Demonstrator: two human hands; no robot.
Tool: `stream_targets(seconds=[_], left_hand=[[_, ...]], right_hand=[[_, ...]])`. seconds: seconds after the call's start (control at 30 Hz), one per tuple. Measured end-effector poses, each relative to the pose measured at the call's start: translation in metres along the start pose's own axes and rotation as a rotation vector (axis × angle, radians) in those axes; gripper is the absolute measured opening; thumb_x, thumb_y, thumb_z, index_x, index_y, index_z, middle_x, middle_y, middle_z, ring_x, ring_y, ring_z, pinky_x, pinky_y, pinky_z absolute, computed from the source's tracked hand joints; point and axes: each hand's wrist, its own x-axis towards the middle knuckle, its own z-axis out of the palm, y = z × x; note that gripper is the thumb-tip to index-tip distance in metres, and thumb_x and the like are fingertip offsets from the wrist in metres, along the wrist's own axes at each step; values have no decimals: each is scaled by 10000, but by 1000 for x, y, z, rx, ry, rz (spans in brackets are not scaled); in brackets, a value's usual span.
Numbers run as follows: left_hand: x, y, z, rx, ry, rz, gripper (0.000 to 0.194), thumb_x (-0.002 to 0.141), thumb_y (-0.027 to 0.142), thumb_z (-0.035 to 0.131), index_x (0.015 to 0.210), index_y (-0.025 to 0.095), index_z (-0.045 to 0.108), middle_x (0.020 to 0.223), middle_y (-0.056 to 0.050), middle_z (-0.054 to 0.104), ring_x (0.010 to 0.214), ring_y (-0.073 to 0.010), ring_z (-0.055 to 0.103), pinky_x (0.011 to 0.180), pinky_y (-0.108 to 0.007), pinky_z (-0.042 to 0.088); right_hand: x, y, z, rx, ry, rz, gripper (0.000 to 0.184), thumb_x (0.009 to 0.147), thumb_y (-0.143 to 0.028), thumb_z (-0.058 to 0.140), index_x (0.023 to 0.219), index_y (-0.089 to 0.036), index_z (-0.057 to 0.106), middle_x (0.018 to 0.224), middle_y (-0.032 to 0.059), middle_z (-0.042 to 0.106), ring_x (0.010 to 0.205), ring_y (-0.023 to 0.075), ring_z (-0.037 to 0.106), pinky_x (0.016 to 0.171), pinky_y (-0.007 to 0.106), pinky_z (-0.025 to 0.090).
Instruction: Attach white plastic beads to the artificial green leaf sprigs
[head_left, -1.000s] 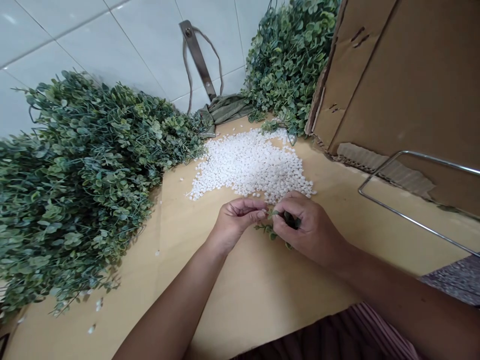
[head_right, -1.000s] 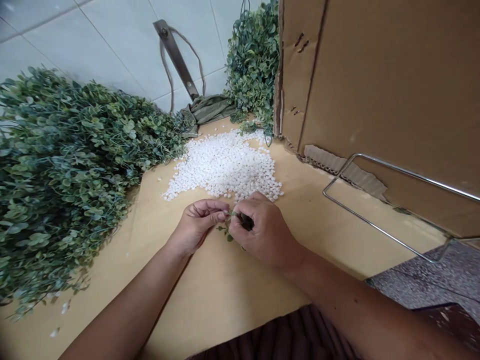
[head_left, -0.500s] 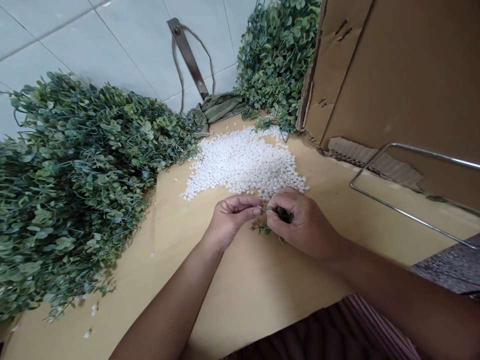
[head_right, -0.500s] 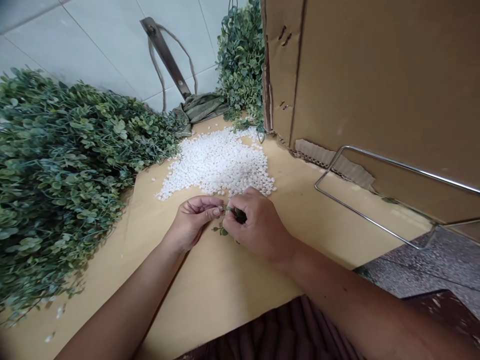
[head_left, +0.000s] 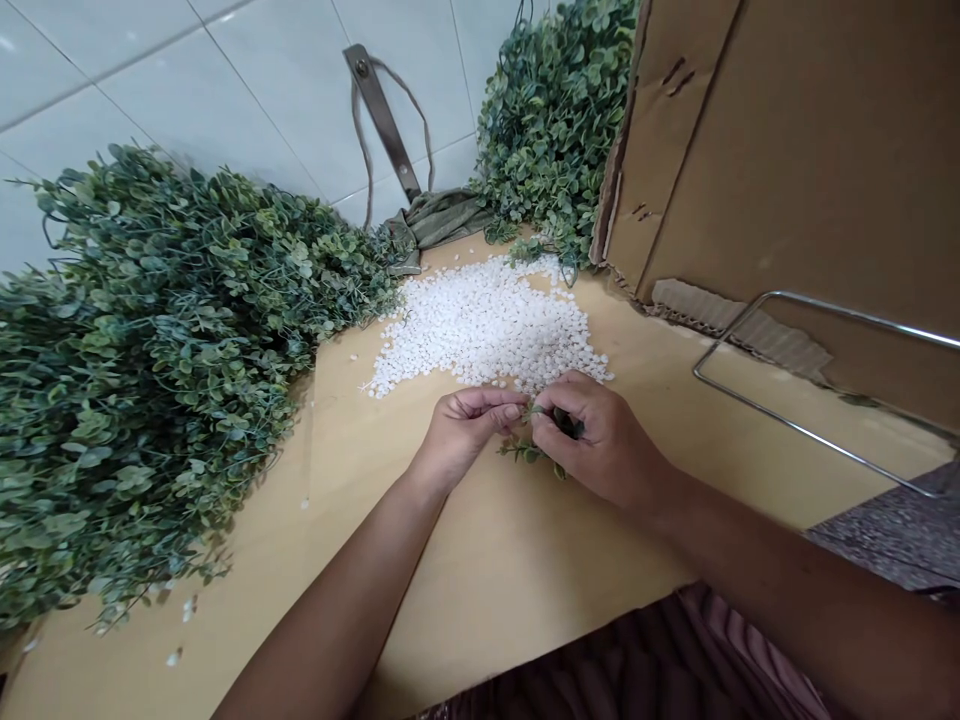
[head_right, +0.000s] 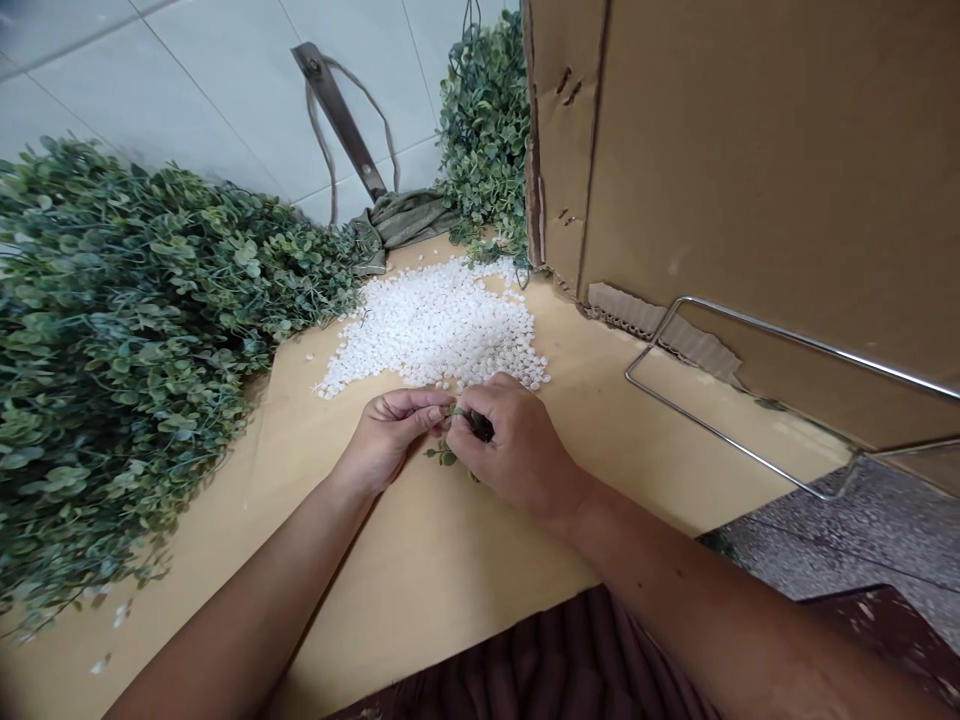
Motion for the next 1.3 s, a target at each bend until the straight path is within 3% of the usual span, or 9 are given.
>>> stream_targets(seconds=[0.33, 0.9, 1.3], left_hand=[[7, -2, -4, 1, -69, 20, 305, 467, 366, 849, 675, 167, 746, 535, -11, 676, 487, -104, 574, 535, -247, 483], [8, -3, 1, -22, -33, 22, 263, 423, 310, 865, 581, 157, 721, 515, 8, 663, 478, -69, 561, 539, -209, 462], [7, -4, 3, 5, -24, 35, 301, 411, 336, 866, 606, 154, 728, 515, 12, 665, 487, -66, 572, 536, -192, 474]], right_hand=[[5, 1, 2, -3, -6, 25, 186, 732, -145, 488, 559, -200, 448, 572, -2, 484, 632, 153, 479, 576, 247, 385], [7, 8, 9, 78, 24, 124, 172, 741, -161, 491, 572, -189, 475, 602, -6, 461, 609, 141, 467, 574, 250, 372], [6, 10, 13, 86, 25, 90, 175, 727, -180, 468, 556, -193, 435, 585, -6, 449, 604, 144, 459, 570, 252, 360]])
